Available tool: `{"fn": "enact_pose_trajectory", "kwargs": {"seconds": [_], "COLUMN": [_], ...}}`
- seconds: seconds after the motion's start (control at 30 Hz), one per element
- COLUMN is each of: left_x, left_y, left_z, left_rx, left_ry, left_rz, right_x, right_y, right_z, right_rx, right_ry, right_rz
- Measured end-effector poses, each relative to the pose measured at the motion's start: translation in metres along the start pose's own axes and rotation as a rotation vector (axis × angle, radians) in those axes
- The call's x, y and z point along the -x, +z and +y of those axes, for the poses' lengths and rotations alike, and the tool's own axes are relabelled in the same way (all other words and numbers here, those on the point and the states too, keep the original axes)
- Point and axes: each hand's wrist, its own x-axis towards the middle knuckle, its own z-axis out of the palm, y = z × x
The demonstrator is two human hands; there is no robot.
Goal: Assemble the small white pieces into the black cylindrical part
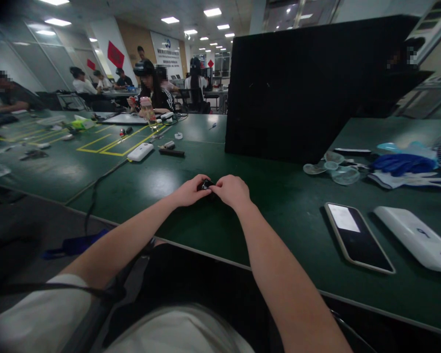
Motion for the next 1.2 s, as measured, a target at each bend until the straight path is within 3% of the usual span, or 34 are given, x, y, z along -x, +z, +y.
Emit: {"fn": "enact_pose_trajectory", "kwargs": {"seconds": [0.33, 0.57, 0.8, 1.03, 1.2], "left_x": [-0.002, -0.001, -0.004, -0.004, -0.005], "left_y": [0.000, -0.001, 0.001, 0.003, 0.003], "left_z": [-0.003, -0.001, -0.008, -0.013, -0.013], "left_rx": [0.001, -0.005, 0.055, 0.100, 0.109], "left_ry": [0.000, 0.022, -0.002, 0.042, 0.030], "left_rz": [0.023, -0.003, 0.029, -0.023, 0.000], "right_x": [0.003, 0.002, 0.007, 0.005, 0.000], "right_y": [0.000, 0.004, 0.002, 0.005, 0.005], "right_z": [-0.002, -0.008, -0.011, -0.010, -0.005], "right_rx": [-0.098, -0.070, -0.110, -0.014, -0.118], "right_ry": [-0.033, 0.120, -0.042, 0.109, 0.091], "right_rz": [0.057, -0.026, 0.101, 0.115, 0.162]}}
